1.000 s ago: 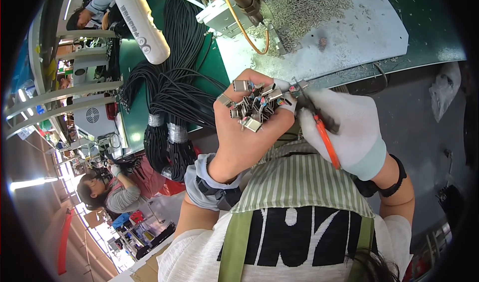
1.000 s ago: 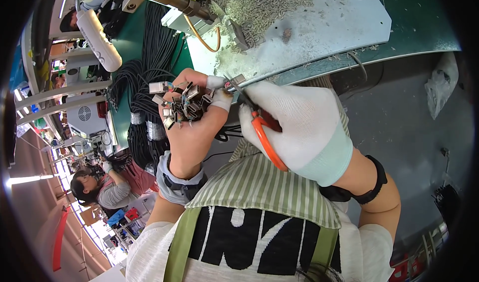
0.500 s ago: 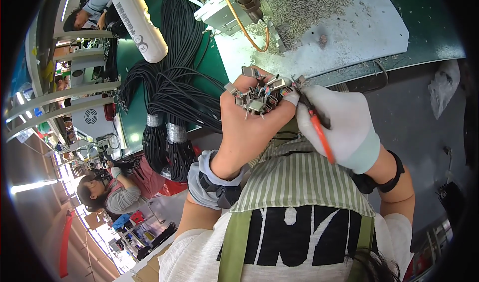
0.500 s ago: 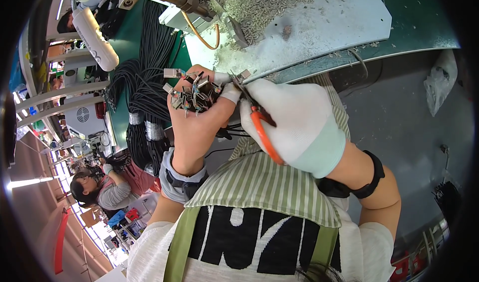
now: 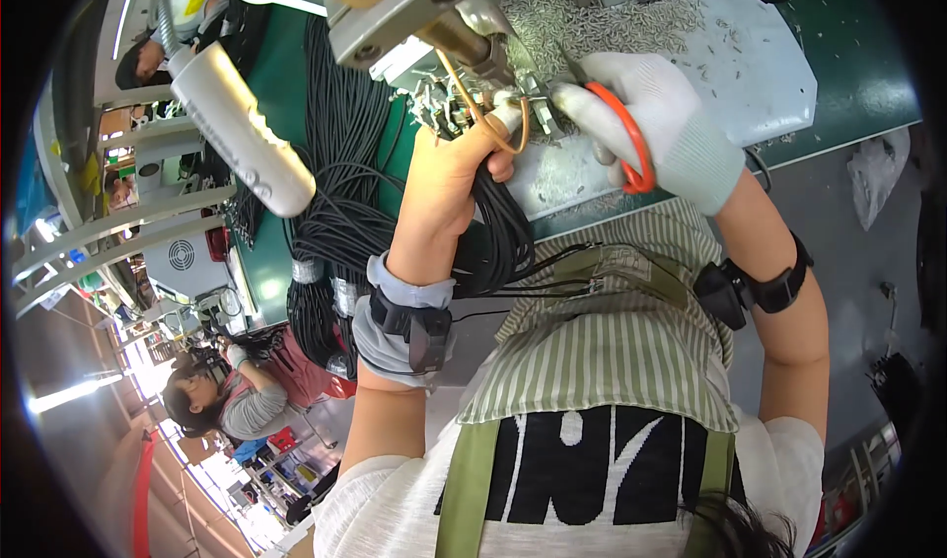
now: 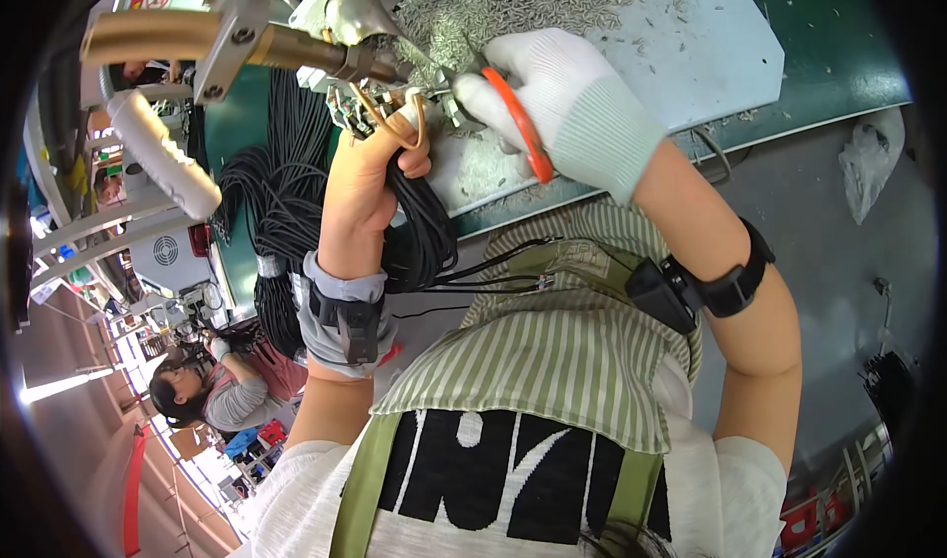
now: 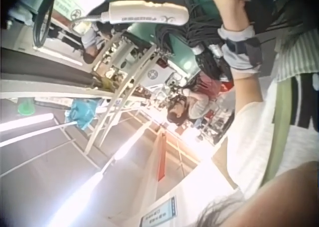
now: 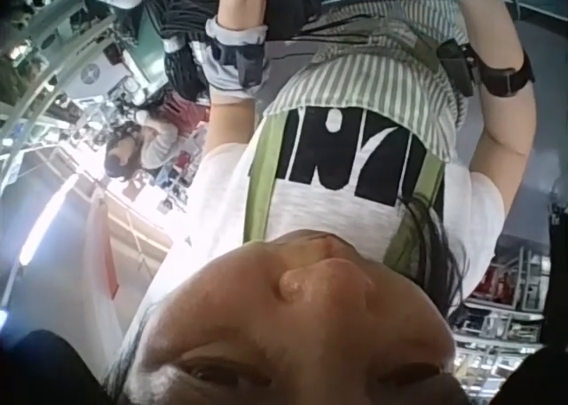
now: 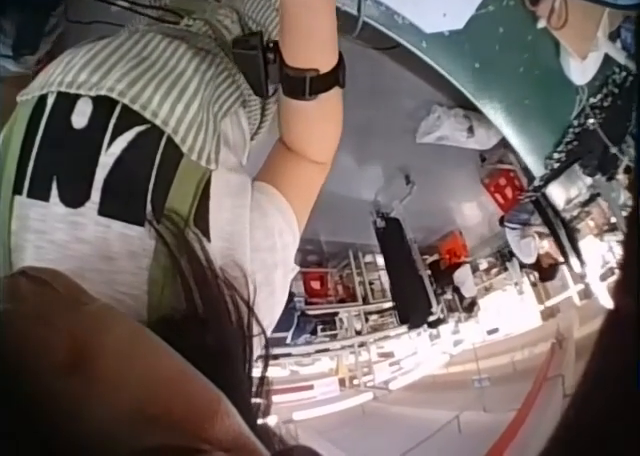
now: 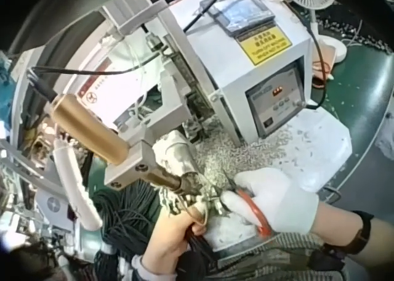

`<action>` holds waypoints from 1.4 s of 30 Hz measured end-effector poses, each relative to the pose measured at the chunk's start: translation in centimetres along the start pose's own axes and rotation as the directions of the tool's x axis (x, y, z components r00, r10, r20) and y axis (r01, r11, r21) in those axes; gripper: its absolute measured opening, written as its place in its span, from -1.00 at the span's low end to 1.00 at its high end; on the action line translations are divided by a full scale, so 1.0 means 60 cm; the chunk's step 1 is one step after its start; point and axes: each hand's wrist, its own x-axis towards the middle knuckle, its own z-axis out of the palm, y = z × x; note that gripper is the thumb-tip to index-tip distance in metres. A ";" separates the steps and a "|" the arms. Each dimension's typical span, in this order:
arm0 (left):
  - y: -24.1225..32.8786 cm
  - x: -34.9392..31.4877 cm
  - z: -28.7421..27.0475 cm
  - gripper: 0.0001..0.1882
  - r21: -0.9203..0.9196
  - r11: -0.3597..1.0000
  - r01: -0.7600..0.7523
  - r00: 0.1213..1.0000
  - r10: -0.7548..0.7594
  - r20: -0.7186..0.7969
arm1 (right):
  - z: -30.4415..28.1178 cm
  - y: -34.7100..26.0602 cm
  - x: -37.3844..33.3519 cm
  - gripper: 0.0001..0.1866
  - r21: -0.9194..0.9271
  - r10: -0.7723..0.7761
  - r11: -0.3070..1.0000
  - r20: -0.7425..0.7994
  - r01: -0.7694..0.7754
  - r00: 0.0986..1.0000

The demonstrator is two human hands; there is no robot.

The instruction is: Processing electrical wires using a crimping machine and manual snips at an assembly station.

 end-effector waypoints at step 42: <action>0.009 -0.020 0.011 -0.82 0.099 0.991 -0.089 0.990 0.099 -0.103 | -0.028 -0.003 0.015 -0.70 0.352 0.217 0.882 0.285 -0.313 0.934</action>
